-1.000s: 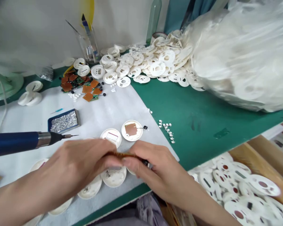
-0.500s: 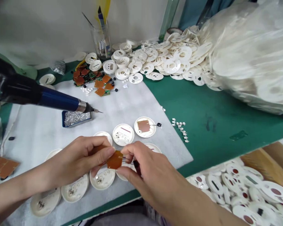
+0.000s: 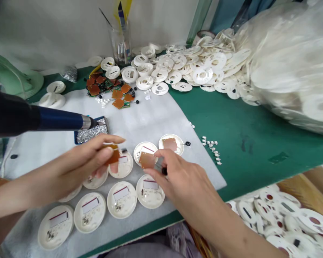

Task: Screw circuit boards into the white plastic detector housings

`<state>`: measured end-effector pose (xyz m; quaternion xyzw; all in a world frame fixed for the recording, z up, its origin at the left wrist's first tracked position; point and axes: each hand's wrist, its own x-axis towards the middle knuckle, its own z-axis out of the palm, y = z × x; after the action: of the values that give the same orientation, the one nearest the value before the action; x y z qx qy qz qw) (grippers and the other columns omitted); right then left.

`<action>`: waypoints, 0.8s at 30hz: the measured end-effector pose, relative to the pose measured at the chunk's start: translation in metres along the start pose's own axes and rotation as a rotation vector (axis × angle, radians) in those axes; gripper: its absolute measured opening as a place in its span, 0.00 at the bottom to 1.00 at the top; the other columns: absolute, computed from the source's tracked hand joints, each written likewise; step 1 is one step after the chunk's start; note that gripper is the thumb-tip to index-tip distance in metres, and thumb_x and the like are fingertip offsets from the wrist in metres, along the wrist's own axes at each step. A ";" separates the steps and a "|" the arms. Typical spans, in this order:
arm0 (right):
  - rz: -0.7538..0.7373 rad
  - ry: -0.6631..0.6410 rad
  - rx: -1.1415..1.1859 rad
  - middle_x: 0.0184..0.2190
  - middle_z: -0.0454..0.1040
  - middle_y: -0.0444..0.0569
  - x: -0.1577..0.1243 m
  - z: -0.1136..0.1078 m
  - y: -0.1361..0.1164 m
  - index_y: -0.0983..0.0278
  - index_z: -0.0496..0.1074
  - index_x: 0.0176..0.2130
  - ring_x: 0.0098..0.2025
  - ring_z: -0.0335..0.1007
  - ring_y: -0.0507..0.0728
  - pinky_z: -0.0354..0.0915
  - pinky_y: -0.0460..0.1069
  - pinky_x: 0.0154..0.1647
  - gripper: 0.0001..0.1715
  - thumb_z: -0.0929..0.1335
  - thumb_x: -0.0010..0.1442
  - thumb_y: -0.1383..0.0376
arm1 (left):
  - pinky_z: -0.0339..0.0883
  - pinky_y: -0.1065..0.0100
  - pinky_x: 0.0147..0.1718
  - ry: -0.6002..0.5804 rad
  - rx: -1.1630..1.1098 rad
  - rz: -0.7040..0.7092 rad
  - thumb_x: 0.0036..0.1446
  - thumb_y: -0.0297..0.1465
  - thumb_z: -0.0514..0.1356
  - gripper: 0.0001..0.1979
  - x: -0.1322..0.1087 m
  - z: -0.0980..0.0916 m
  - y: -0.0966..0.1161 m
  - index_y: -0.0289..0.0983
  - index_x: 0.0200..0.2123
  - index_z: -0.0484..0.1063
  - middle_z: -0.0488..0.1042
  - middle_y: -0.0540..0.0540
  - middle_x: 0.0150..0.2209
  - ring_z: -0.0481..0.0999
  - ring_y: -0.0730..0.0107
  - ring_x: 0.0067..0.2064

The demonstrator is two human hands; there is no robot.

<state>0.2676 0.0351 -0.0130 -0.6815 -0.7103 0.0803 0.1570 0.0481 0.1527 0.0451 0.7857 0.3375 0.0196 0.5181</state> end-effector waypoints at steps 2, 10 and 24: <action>0.105 -0.001 -0.055 0.25 0.70 0.40 0.006 0.004 0.003 0.63 0.62 0.48 0.23 0.67 0.50 0.54 0.45 0.24 0.23 0.62 0.65 0.48 | 0.64 0.72 0.29 0.038 0.031 0.025 0.72 0.39 0.45 0.12 -0.010 -0.009 0.004 0.42 0.44 0.64 0.72 0.52 0.33 0.68 0.74 0.31; 0.231 -0.219 -0.044 0.28 0.73 0.46 0.023 0.010 -0.007 0.64 0.68 0.45 0.25 0.70 0.53 0.48 0.45 0.23 0.22 0.61 0.66 0.49 | 0.63 0.64 0.41 -0.229 0.284 0.274 0.72 0.36 0.41 0.15 0.008 0.007 0.008 0.39 0.44 0.65 0.68 0.48 0.35 0.65 0.66 0.39; 0.037 -0.280 -0.129 0.32 0.73 0.51 0.033 0.004 0.002 0.69 0.71 0.46 0.25 0.65 0.51 0.42 0.46 0.25 0.18 0.59 0.68 0.60 | 0.58 0.62 0.43 -0.311 0.392 0.204 0.73 0.36 0.39 0.17 0.032 0.009 0.012 0.38 0.38 0.64 0.64 0.49 0.35 0.60 0.66 0.40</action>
<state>0.2675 0.0689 -0.0133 -0.6854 -0.7162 0.1315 0.0107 0.0823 0.1602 0.0404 0.8946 0.1700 -0.1151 0.3970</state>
